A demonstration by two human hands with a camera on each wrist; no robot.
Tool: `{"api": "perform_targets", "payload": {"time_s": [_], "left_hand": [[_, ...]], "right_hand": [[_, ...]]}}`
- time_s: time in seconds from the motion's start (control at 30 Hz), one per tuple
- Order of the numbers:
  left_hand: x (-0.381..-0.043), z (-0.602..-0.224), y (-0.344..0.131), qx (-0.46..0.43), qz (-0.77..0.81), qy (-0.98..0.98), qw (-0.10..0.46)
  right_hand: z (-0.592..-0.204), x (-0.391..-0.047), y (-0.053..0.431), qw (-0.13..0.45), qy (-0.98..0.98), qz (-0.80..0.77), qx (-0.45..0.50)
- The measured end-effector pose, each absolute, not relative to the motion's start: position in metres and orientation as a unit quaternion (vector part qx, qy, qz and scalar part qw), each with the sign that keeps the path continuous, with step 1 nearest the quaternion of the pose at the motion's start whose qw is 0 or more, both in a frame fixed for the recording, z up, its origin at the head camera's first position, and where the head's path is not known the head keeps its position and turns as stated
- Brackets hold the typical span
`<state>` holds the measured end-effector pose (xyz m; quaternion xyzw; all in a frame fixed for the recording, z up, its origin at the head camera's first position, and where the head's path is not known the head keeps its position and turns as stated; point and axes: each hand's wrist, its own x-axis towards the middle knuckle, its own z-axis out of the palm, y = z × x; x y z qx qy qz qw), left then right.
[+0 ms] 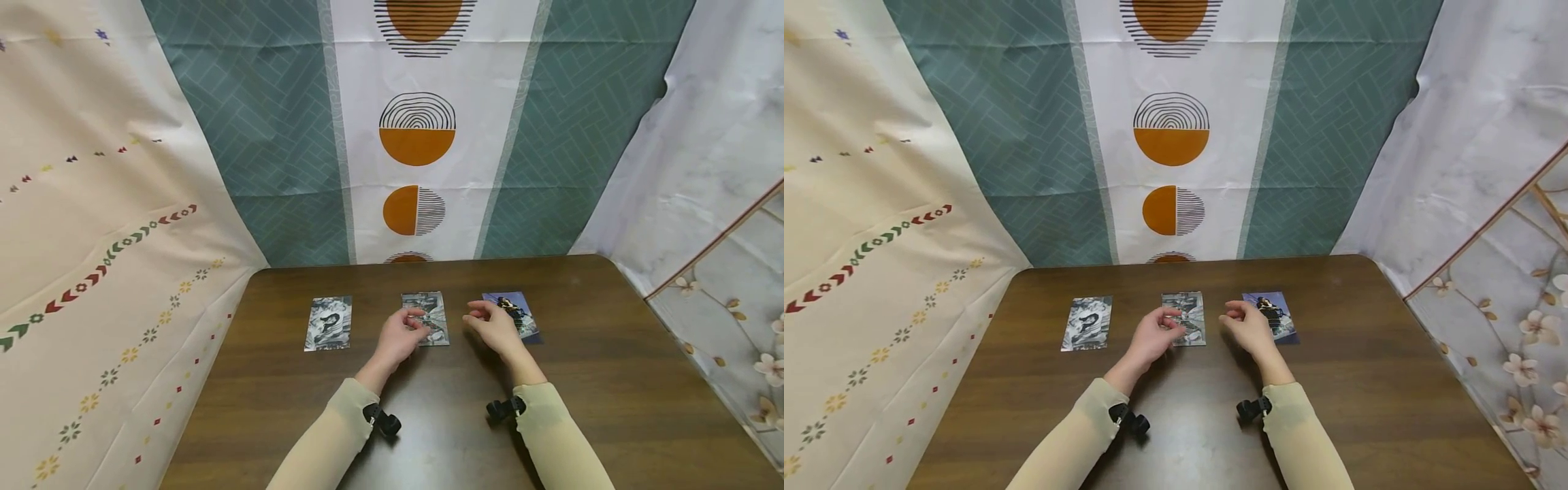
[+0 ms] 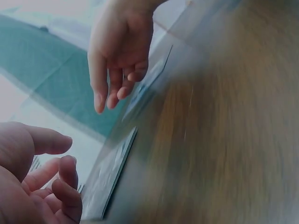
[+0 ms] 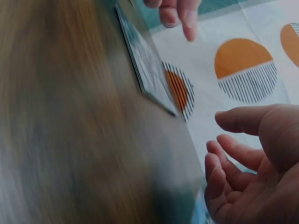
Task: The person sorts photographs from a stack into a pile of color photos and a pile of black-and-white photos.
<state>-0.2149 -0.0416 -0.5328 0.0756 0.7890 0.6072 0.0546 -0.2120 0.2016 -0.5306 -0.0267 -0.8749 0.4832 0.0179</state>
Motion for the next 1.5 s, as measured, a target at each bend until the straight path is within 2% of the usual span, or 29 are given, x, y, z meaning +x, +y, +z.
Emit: {"api": "perform_targets", "payload": {"time_s": [0.4,1.03,1.5], "left_hand": [[-0.221,-0.542,-0.078,0.033,0.588,0.806,0.058],[-0.223,-0.550,-0.072,-0.011,0.528,0.848,0.031],[-0.225,-0.548,-0.069,-0.034,0.476,0.878,0.038]], "right_hand": [[-0.536,-0.222,0.163,-0.009,-0.868,0.495,-0.031],[-0.544,-0.219,0.158,-0.026,-0.892,0.449,-0.036],[-0.543,-0.220,0.154,-0.026,-0.908,0.416,-0.039]]}}
